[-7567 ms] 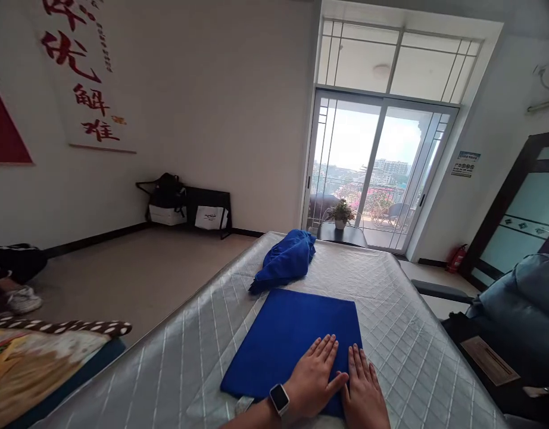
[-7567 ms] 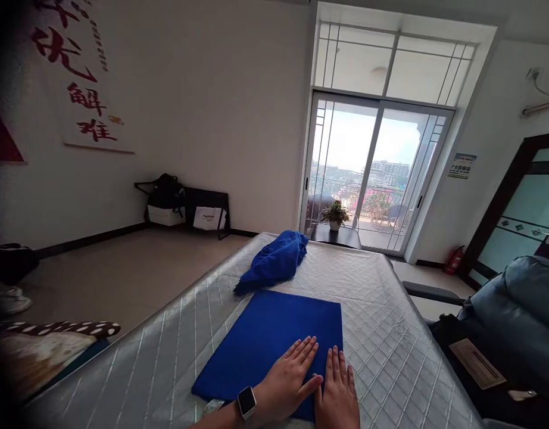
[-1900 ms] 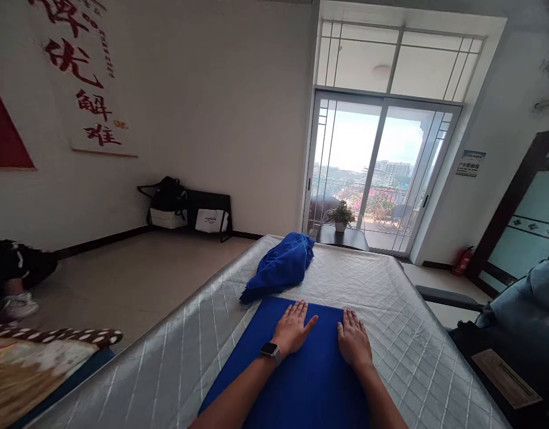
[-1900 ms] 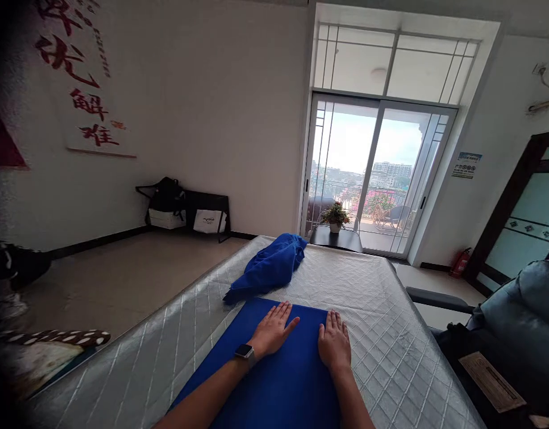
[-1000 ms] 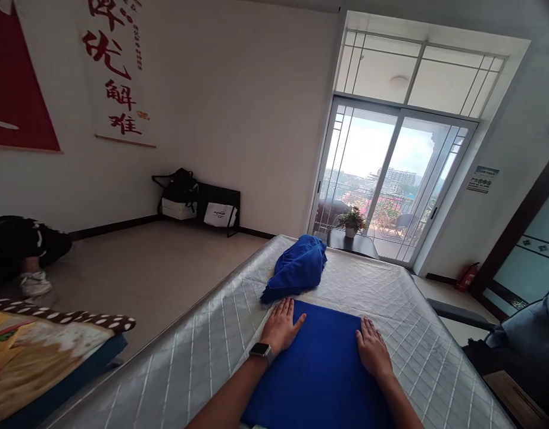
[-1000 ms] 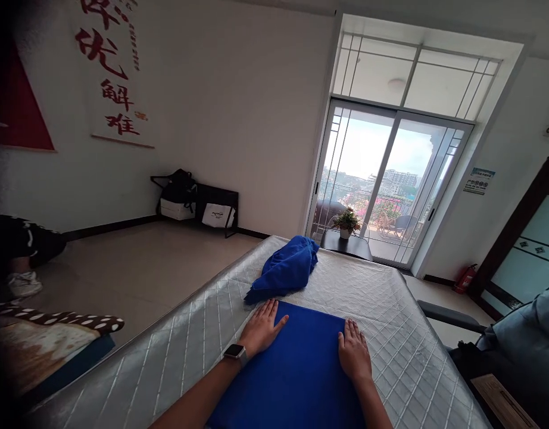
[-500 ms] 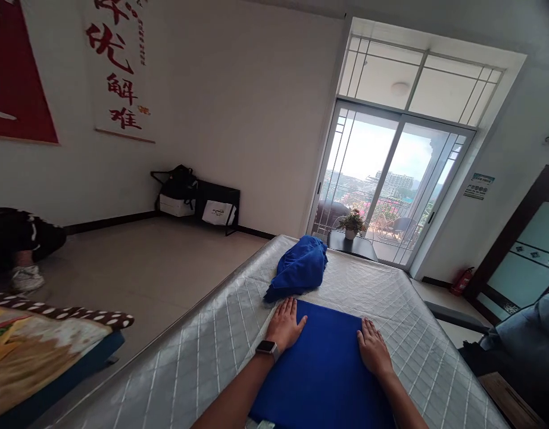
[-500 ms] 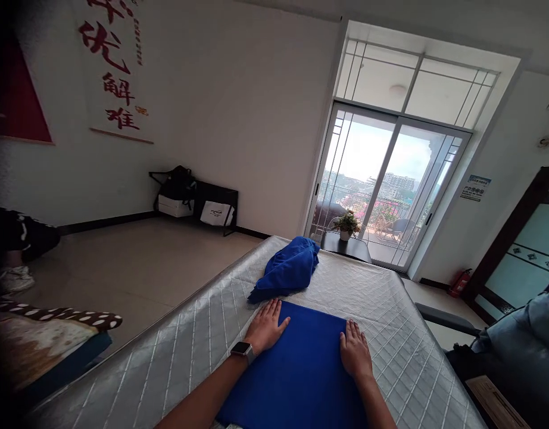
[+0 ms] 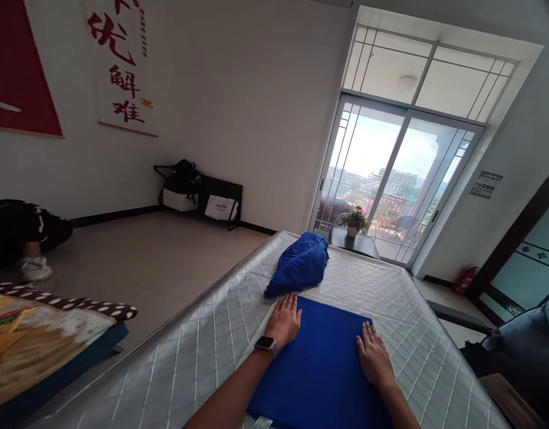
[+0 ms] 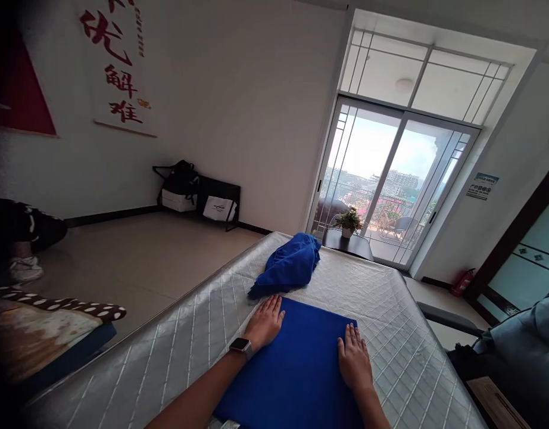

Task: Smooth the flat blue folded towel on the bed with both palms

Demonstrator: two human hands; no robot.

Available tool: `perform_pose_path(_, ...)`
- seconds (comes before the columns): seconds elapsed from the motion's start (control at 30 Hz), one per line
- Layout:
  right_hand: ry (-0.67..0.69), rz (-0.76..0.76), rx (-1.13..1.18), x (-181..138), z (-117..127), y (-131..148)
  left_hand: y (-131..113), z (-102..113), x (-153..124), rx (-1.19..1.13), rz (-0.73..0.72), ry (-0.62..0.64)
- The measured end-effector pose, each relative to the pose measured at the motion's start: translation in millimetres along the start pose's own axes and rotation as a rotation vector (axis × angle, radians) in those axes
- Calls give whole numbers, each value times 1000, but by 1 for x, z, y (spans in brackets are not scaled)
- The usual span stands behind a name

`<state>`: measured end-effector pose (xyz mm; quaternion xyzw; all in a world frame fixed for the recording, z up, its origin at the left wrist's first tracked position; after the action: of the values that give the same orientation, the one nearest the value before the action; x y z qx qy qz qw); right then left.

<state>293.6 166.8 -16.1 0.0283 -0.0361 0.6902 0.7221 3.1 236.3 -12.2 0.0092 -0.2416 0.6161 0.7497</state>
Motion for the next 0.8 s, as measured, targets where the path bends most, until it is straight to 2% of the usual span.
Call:
perform_pose_path(0.37, 9, -31, 87, -2, 7, 1, -4, 2, -1, 58, -58, 1)
perform_pose_path(0.53, -6, -32, 100, -5, 12, 3, -2, 7, 2, 72, -13, 13)
perform_pose_path(0.6, -9, -34, 107, -6, 12, 3, -9, 11, 5, 71, 5, 4)
perform_pose_path(0.7, -18, -30, 111, -6, 13, 5, -48, 9, 5, 44, -48, -4)
perform_pose_path(0.8, -28, -27, 99, -7, 15, 5, -125, -10, -1, -26, -242, 38)
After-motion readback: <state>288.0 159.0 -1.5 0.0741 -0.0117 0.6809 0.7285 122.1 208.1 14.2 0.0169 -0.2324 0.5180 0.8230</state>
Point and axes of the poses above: each hand's wrist, its own x-axis towards the middle knuckle, its own z-axis out of the back of the hand, y = z × x, the point moved 9 cm from there along x, towards the middle knuckle, and after that the axes turned 5 degrees about -x, right-handed, at the moved point
